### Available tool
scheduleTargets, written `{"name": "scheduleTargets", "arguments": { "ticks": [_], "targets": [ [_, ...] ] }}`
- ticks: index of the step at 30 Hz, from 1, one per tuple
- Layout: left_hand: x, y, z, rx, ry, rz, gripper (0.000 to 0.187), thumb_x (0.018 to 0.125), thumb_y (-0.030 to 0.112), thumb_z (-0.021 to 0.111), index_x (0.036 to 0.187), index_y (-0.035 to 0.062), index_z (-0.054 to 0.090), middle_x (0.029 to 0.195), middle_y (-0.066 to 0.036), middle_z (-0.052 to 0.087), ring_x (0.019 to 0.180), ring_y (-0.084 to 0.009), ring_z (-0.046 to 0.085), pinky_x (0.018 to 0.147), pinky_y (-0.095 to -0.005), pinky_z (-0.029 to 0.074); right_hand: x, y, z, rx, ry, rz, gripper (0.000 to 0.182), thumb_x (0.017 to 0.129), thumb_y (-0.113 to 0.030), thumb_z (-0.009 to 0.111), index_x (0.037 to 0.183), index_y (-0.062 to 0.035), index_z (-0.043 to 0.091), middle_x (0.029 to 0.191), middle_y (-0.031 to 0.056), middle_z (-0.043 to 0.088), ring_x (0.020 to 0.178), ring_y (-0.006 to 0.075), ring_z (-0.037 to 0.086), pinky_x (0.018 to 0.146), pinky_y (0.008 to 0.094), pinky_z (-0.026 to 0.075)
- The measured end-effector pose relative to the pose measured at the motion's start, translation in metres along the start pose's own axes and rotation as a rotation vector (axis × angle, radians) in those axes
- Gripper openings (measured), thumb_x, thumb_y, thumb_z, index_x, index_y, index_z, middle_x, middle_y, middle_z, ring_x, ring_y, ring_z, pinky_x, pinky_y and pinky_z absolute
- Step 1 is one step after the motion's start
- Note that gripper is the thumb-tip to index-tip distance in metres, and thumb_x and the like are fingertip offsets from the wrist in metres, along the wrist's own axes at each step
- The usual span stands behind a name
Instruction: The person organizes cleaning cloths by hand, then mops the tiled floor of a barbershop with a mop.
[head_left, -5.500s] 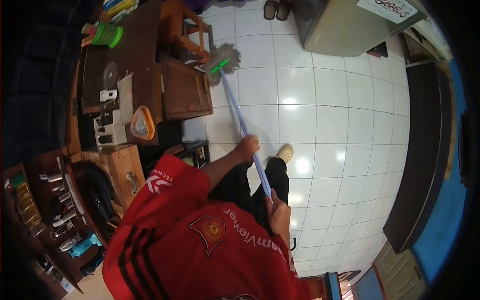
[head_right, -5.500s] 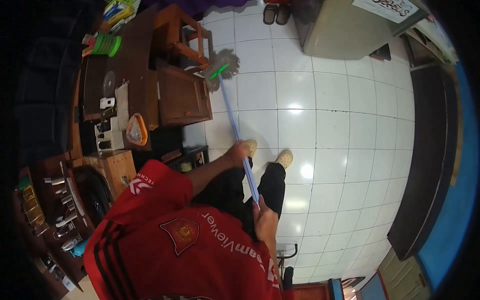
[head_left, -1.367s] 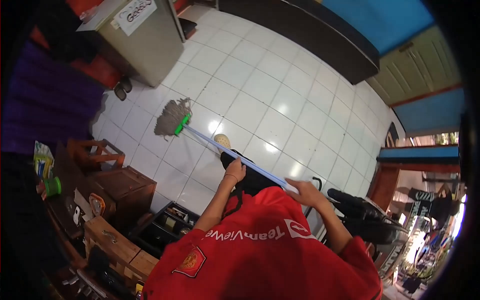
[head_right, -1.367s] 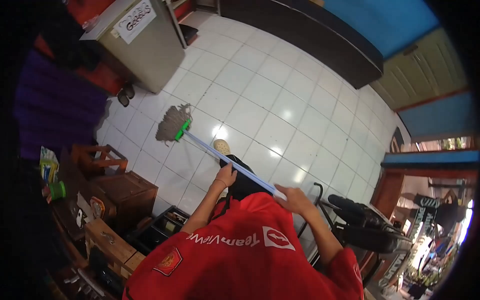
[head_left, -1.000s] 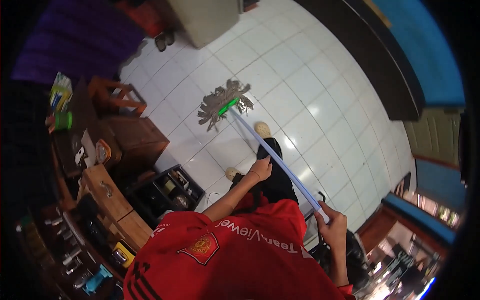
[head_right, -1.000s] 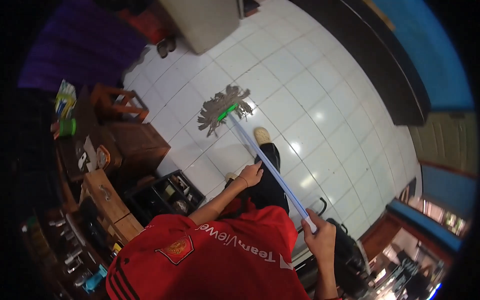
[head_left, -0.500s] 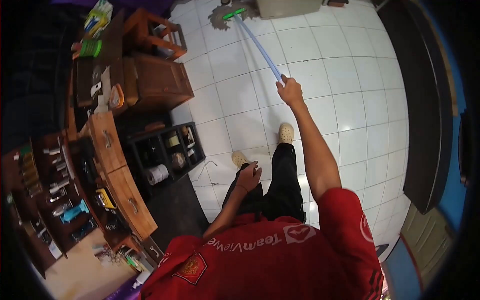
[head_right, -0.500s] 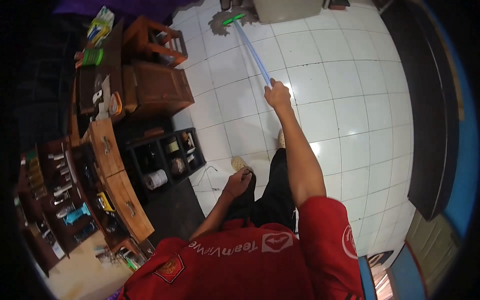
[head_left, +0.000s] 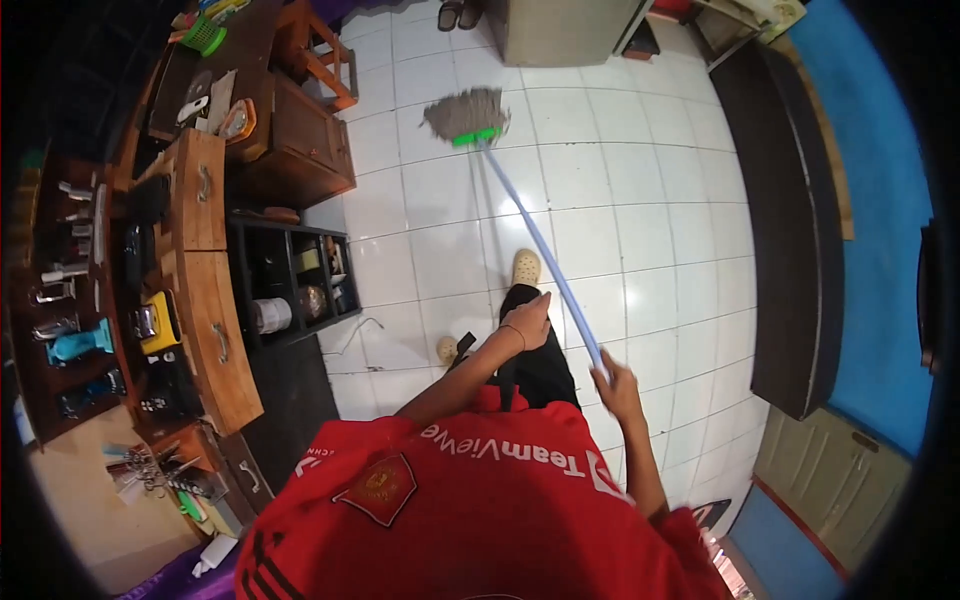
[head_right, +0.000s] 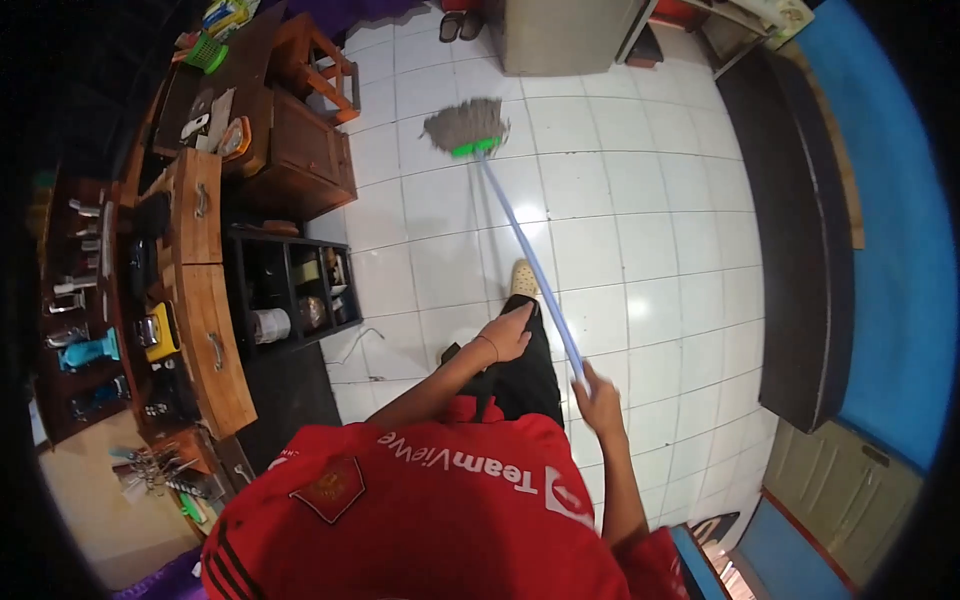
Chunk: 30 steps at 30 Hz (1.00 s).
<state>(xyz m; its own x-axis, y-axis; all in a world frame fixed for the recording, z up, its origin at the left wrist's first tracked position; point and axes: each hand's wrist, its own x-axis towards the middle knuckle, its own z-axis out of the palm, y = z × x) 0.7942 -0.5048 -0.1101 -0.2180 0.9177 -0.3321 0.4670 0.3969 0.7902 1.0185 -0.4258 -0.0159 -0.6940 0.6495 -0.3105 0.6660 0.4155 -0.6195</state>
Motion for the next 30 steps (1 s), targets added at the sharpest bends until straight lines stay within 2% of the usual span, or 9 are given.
{"name": "scheduleTargets", "arguments": {
  "ticks": [2,7,10,12,14,18,19,23,30],
  "targets": [
    [-0.009,0.019,0.015,0.059,-0.196,0.006,0.061,0.075,0.008,0.05,0.133,0.005,0.032,0.127,-0.027,0.04,0.11,-0.0389,0.048,0.092,-0.041,0.042,-0.076,-0.048,-0.06,0.144,-0.168,0.359,0.048,0.083,-0.021,0.059,0.123,0.0027,0.047,0.067,0.0103,0.062,0.064,0.011,0.059,0.06,0.027,0.046],
    [-0.049,0.062,0.06,0.179,-0.426,0.214,0.07,0.07,0.006,0.053,0.133,0.0279,0.035,0.138,-0.02,0.029,0.108,-0.0367,0.051,0.087,-0.0444,0.045,-0.199,-0.121,-0.135,-0.071,0.06,0.306,0.031,0.077,-0.014,0.064,0.104,0.0026,0.061,0.072,0.018,0.065,0.063,0.0134,0.062,0.059,0.0273,0.047],
    [-0.051,0.044,0.099,-0.025,-0.478,0.518,0.056,0.07,0.005,0.051,0.124,0.0175,0.046,0.122,-0.016,0.047,0.105,-0.0334,0.053,0.081,-0.0437,0.047,-0.212,-0.111,-0.128,-0.092,0.048,0.439,0.026,0.076,-0.012,0.065,0.098,0.0017,0.064,0.072,0.0194,0.064,0.064,0.0104,0.06,0.058,0.0271,0.047],
    [-0.048,0.044,0.091,0.004,-0.507,0.365,0.047,0.071,0.006,0.051,0.117,0.0124,0.05,0.112,-0.014,0.052,0.102,-0.0338,0.054,0.079,-0.045,0.047,-0.206,-0.091,-0.12,-0.132,0.048,0.561,0.027,0.076,-0.011,0.065,0.1,0.0011,0.064,0.073,0.0196,0.064,0.065,0.0126,0.062,0.059,0.0278,0.047],
    [-0.031,0.039,0.078,0.028,-0.481,0.251,0.042,0.073,0.008,0.051,0.115,0.0094,0.05,0.112,-0.015,0.051,0.099,-0.0343,0.055,0.078,-0.0452,0.047,-0.19,-0.04,-0.094,-0.109,0.099,0.222,0.03,0.078,-0.014,0.064,0.105,-0.0001,0.063,0.07,0.0194,0.063,0.055,0.0157,0.059,0.054,0.0294,0.045],
    [-0.001,0.024,0.044,-0.227,0.341,-0.118,0.039,0.076,0.006,0.051,0.115,0.0033,0.046,0.112,-0.018,0.049,0.1,-0.0378,0.051,0.083,-0.0424,0.045,-0.032,-0.062,-0.079,-0.159,-0.191,0.341,0.036,0.081,-0.017,0.061,0.111,0.0033,0.058,0.076,0.0252,0.062,0.063,0.0116,0.058,0.057,0.0301,0.046],
    [0.006,0.016,0.036,-0.238,0.497,-0.114,0.038,0.076,0.005,0.052,0.114,0.0012,0.047,0.11,-0.02,0.05,0.101,-0.0385,0.05,0.087,-0.0414,0.043,0.009,-0.054,-0.061,-0.091,-0.097,0.151,0.038,0.082,-0.021,0.06,0.113,-0.0004,0.058,0.057,0.022,0.052,0.046,0.0255,0.052,0.049,0.0363,0.041],
    [0.009,0.0,0.0,-0.265,0.619,-0.265,0.036,0.078,0.008,0.053,0.113,0.0024,0.049,0.108,-0.019,0.053,0.1,-0.0371,0.051,0.086,-0.0406,0.043,0.203,-0.043,0.017,-0.091,-0.146,-0.297,0.042,0.084,-0.024,0.055,0.118,0.0004,0.052,0.061,0.024,0.053,0.057,0.0393,0.057,0.052,0.0441,0.044],
    [-0.022,-0.01,0.027,-0.289,0.969,-0.527,0.031,0.08,0.007,0.057,0.11,0.0004,0.053,0.101,-0.014,0.061,0.077,-0.0217,0.062,0.063,-0.0303,0.049,0.405,-0.104,0.124,0.003,-0.198,-0.363,0.042,0.087,-0.031,0.048,0.116,-0.0012,0.05,0.062,0.0217,0.058,0.057,0.0378,0.059,0.056,0.0456,0.049]
  ]
}}
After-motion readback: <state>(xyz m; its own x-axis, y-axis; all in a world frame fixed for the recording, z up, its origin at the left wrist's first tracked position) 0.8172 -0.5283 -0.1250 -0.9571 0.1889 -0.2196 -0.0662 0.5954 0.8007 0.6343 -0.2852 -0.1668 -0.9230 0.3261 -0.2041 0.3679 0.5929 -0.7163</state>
